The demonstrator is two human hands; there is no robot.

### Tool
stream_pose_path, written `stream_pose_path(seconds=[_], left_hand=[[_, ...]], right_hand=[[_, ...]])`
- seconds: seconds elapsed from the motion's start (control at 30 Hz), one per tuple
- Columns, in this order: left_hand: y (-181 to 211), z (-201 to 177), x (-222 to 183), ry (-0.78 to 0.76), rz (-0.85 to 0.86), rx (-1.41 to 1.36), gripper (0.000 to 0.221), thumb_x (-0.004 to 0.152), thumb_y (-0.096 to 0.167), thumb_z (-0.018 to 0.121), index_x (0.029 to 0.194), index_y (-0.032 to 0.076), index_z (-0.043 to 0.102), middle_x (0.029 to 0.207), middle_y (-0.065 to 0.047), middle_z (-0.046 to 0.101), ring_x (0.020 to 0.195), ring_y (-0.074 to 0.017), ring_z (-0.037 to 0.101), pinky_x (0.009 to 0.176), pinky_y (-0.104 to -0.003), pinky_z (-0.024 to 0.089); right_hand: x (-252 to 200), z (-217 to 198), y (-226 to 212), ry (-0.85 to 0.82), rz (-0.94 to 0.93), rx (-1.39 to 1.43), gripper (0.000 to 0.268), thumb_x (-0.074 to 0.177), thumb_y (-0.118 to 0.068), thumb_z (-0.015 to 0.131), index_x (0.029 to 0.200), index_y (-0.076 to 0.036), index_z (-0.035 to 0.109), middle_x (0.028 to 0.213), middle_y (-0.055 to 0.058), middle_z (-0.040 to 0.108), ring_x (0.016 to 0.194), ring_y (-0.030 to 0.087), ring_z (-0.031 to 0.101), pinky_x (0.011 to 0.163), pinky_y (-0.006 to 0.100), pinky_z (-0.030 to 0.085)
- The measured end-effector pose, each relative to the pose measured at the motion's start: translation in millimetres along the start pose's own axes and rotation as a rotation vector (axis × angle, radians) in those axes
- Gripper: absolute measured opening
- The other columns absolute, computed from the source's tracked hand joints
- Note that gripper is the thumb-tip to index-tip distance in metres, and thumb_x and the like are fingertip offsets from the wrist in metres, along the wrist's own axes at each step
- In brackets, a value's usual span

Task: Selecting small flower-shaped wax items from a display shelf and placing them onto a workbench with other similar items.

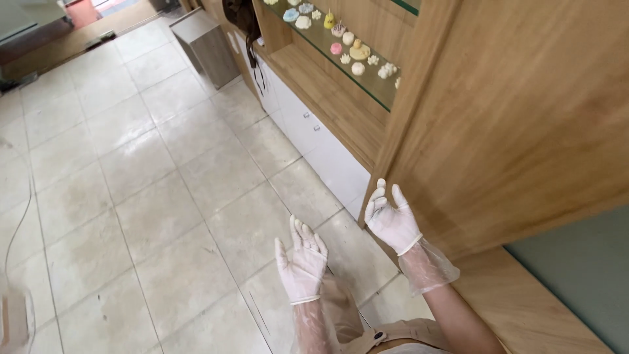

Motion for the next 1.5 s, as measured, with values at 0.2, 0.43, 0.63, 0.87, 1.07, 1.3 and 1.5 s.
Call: stream_pose_path(seconds=[0.2,0.43,0.63,0.87,1.07,1.3,1.5], left_hand=[[67.4,51.1,117.2,-0.011,-0.086,-0.050,0.052,0.098,0.041,0.063,0.144,0.017,0.059,0.128,-0.003,0.073,0.122,-0.0152,0.064,0.109,-0.038,0.043],[156.0,111.2,195.1,-0.064,-0.119,-0.067,0.050,0.101,0.041,0.061,0.145,0.018,0.058,0.133,-0.001,0.070,0.124,-0.0142,0.063,0.111,-0.038,0.041],[203.9,113.1,223.4,-0.031,-0.054,-0.152,0.050,0.100,0.037,0.063,0.145,0.016,0.058,0.136,0.001,0.067,0.126,-0.0117,0.061,0.111,-0.038,0.040],[244.1,95.5,245.0,0.002,0.022,-0.206,0.049,0.100,0.035,0.063,0.144,0.015,0.058,0.138,0.000,0.066,0.126,-0.0123,0.060,0.112,-0.039,0.040],[264.2,92.5,314.3,0.048,0.003,-0.185,0.048,0.100,0.034,0.063,0.143,0.014,0.059,0.138,-0.001,0.068,0.125,-0.0143,0.062,0.111,-0.039,0.041],[253.7,116.6,451.3,0.102,-0.231,0.000,0.049,0.101,0.037,0.063,0.143,0.013,0.059,0.128,-0.003,0.071,0.122,-0.0156,0.064,0.111,-0.038,0.043],[237.6,134.7,542.9,0.107,-0.372,0.102,0.051,0.104,0.039,0.059,0.148,0.012,0.056,0.132,-0.004,0.070,0.121,-0.0178,0.066,0.107,-0.039,0.047]], right_hand=[[138.9,63.4,17.5,-0.190,0.007,-0.162,0.037,0.103,-0.035,0.064,0.130,-0.010,0.069,0.113,0.007,0.073,0.095,0.019,0.068,0.101,0.038,0.049],[251.2,118.0,30.2,-0.400,-0.076,-0.439,0.040,0.107,-0.031,0.063,0.140,-0.009,0.064,0.125,0.007,0.069,0.106,0.018,0.065,0.112,0.040,0.044],[307.8,109.4,9.1,-0.306,-0.156,-0.607,0.035,0.110,-0.026,0.063,0.142,-0.009,0.063,0.126,0.006,0.069,0.106,0.016,0.065,0.115,0.039,0.045],[378.5,84.5,-13.1,0.108,-0.349,-1.131,0.038,0.101,-0.024,0.064,0.136,-0.008,0.064,0.117,0.002,0.070,0.100,0.013,0.066,0.102,0.036,0.051],[442.2,100.3,-49.7,0.399,-0.634,-1.437,0.042,0.096,-0.020,0.071,0.135,-0.006,0.064,0.117,0.006,0.072,0.100,0.015,0.067,0.100,0.035,0.055],[544.3,178.1,-102.8,0.424,-1.139,-2.219,0.063,0.083,-0.021,0.082,0.140,-0.008,0.058,0.128,0.011,0.069,0.119,0.023,0.066,0.105,0.036,0.051],[628.6,185.3,-152.3,0.705,-1.216,-2.638,0.074,0.075,-0.034,0.091,0.139,-0.013,0.060,0.138,0.014,0.062,0.127,0.034,0.057,0.109,0.044,0.045]])
Point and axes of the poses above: each hand's wrist, its own x-axis towards the middle knuckle, its own z-axis out of the palm, y = z × x, the point moved 4 cm from there along x, towards the middle knuckle
